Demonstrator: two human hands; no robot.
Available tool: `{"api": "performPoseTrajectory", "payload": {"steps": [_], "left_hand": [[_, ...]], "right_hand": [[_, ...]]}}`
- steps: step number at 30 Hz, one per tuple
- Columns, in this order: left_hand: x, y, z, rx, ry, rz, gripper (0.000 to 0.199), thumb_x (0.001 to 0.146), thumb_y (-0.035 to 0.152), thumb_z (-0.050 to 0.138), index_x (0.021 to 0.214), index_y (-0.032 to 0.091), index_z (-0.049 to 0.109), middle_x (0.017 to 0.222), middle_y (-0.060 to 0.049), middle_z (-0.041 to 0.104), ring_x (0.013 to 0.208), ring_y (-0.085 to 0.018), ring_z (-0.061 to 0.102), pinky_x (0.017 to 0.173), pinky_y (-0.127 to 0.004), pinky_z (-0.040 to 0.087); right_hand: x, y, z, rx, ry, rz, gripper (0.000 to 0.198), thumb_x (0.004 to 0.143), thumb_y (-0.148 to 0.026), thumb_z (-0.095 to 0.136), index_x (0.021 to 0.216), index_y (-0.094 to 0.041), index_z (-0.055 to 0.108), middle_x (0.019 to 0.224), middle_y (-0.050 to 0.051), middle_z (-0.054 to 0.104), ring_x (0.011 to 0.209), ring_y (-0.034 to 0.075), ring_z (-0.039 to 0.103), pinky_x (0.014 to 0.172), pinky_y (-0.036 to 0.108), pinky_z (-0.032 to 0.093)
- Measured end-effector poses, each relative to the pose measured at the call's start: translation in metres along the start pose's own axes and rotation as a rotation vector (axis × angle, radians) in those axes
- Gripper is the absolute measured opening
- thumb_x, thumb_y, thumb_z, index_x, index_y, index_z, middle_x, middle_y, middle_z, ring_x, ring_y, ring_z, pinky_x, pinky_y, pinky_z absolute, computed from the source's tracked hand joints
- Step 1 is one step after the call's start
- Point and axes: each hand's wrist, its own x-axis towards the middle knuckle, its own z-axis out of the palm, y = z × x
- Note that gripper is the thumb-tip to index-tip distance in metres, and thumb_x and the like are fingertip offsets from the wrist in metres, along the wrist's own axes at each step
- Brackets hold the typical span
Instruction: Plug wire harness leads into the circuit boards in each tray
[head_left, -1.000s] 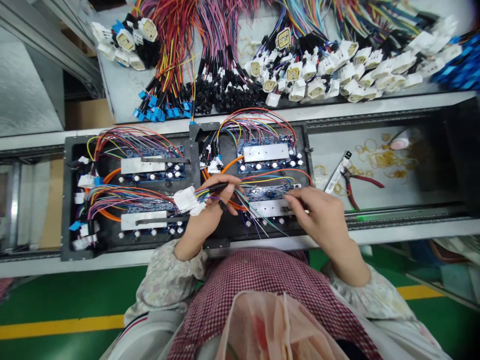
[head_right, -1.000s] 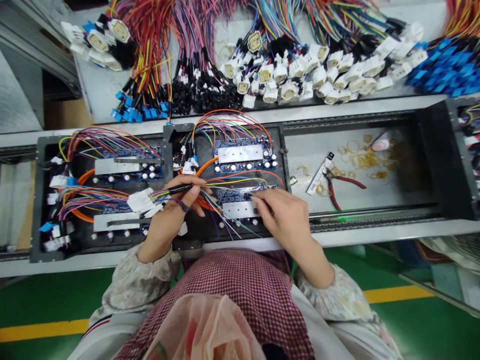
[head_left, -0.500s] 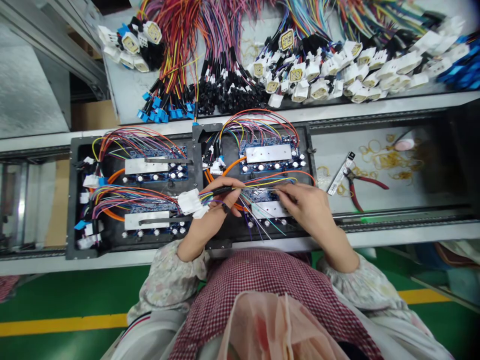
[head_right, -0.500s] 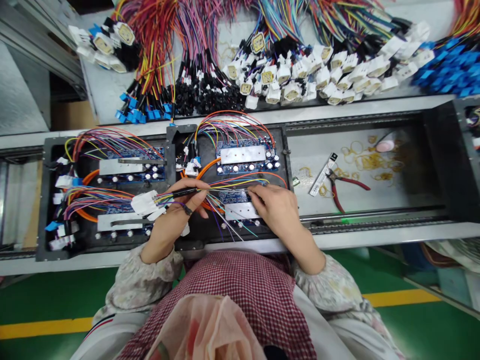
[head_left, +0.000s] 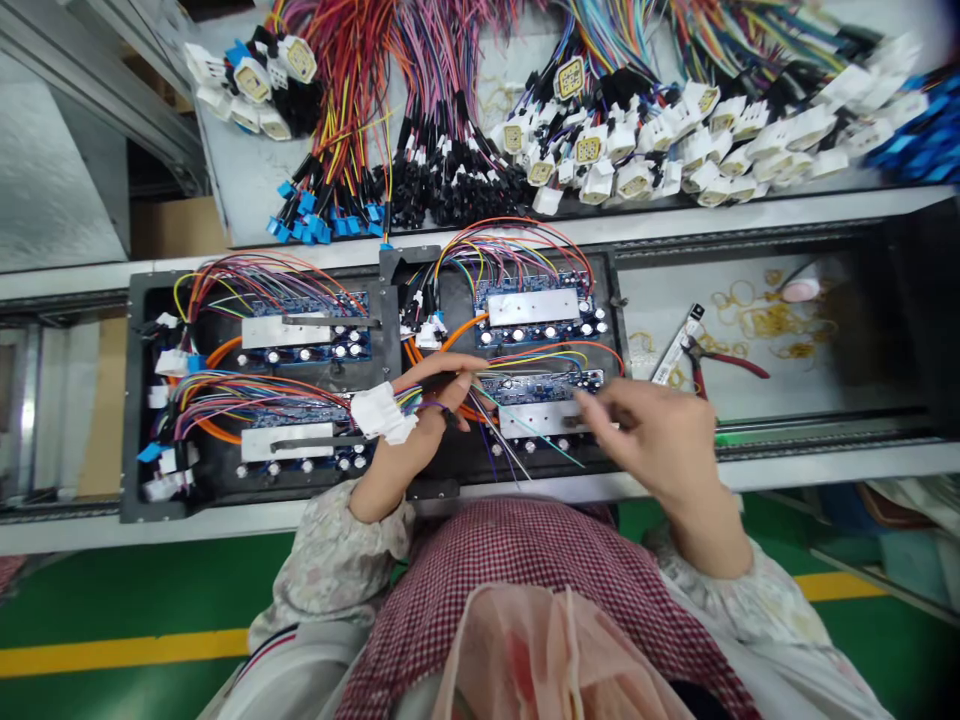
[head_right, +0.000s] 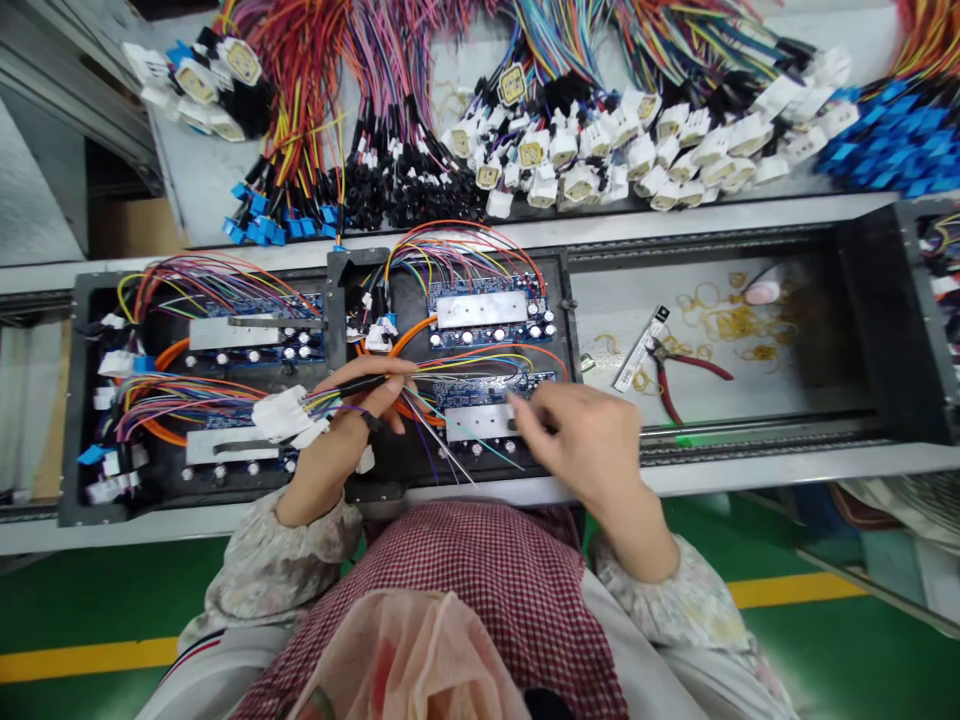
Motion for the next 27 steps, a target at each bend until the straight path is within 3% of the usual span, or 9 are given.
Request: {"api": "performPoseTrajectory", "payload": {"steps": [2,5,10,20,23,27], "left_hand": [[-0.001,0.001,0.000,0.008,-0.016,-0.016,0.009,0.090,0.026,0.064,0.090,0.021,0.070,0.080,0.000,0.073,0.049,-0.008,0.064,0.047,-0.017,0.053],[0.000,-0.002,-0.001,-0.001,-0.080,-0.043,0.011,0.091,0.030,0.064,0.093,0.021,0.070,0.081,-0.001,0.074,0.050,-0.009,0.065,0.048,-0.018,0.054],[0.001,-0.006,-0.004,-0.002,-0.069,-0.023,0.015,0.088,0.034,0.069,0.094,0.020,0.070,0.089,-0.002,0.075,0.049,-0.007,0.063,0.046,-0.017,0.053],[0.001,-0.004,-0.004,0.017,-0.036,-0.023,0.013,0.088,0.032,0.069,0.095,0.021,0.072,0.082,0.000,0.072,0.049,-0.006,0.060,0.046,-0.017,0.051],[0.002,-0.006,-0.003,-0.031,-0.029,-0.017,0.012,0.088,0.031,0.068,0.095,0.021,0.071,0.088,-0.001,0.073,0.050,-0.006,0.060,0.046,-0.017,0.052],[0.003,-0.008,-0.001,-0.068,-0.037,-0.039,0.016,0.090,0.033,0.066,0.098,0.020,0.069,0.092,-0.003,0.072,0.056,-0.008,0.065,0.046,-0.016,0.054]], "right_hand": [[-0.002,0.012,-0.001,0.003,0.064,0.096,0.030,0.094,-0.040,0.056,0.076,-0.019,0.067,0.059,0.000,0.064,0.052,0.013,0.058,0.052,0.026,0.036],[-0.004,0.022,0.005,0.041,-0.005,0.112,0.022,0.095,-0.033,0.054,0.096,-0.020,0.071,0.082,0.003,0.075,0.067,0.016,0.068,0.060,0.026,0.042],[-0.003,0.021,0.017,0.017,-0.075,0.153,0.022,0.092,-0.032,0.054,0.095,-0.021,0.073,0.075,0.003,0.074,0.064,0.019,0.068,0.057,0.028,0.040],[-0.002,0.017,0.019,-0.008,-0.033,0.164,0.024,0.094,-0.036,0.055,0.099,-0.021,0.072,0.078,0.003,0.075,0.062,0.017,0.067,0.056,0.028,0.040],[-0.004,0.004,0.008,0.056,0.018,0.084,0.028,0.092,-0.041,0.060,0.106,-0.018,0.069,0.070,0.001,0.071,0.057,0.014,0.062,0.058,0.027,0.041],[-0.003,-0.007,0.001,0.066,-0.089,-0.125,0.024,0.095,-0.037,0.056,0.084,-0.019,0.068,0.070,0.002,0.068,0.068,0.016,0.064,0.063,0.028,0.043]]}}
